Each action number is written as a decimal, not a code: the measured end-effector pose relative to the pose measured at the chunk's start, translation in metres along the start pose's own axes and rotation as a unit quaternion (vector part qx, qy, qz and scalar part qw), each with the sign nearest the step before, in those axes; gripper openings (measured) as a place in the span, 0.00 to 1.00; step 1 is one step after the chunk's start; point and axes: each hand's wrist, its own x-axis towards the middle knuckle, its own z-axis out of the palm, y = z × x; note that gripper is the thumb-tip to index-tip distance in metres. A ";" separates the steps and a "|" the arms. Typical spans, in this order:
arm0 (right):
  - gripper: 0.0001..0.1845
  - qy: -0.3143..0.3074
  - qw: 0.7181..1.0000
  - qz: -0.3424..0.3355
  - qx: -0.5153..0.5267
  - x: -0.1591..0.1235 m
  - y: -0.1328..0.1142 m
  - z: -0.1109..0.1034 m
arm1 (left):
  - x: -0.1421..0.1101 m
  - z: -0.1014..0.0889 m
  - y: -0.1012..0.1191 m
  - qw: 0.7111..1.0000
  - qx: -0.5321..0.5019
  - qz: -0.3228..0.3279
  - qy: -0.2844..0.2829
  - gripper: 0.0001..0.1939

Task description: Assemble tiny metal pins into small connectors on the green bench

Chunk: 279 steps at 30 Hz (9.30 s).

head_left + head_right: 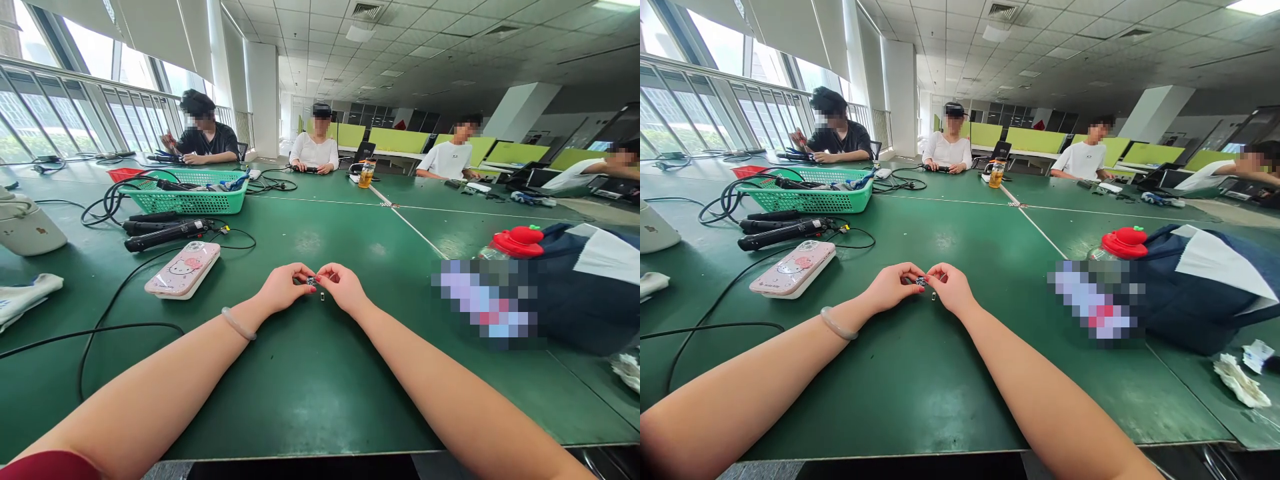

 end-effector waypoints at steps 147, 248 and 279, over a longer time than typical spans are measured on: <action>0.16 -0.047 0.938 -0.058 -0.338 -0.012 -0.013 -0.017 | 0.005 -0.085 -0.056 0.884 0.400 -0.176 0.166 0.17; 0.07 -0.017 0.991 -0.052 -0.121 -0.002 -0.006 0.001 | 0.003 0.007 -0.001 0.990 -0.080 -0.050 0.102 0.13; 0.04 -0.013 0.998 -0.035 -0.044 -0.002 -0.004 0.000 | -0.001 0.007 0.006 0.998 0.042 0.018 0.051 0.17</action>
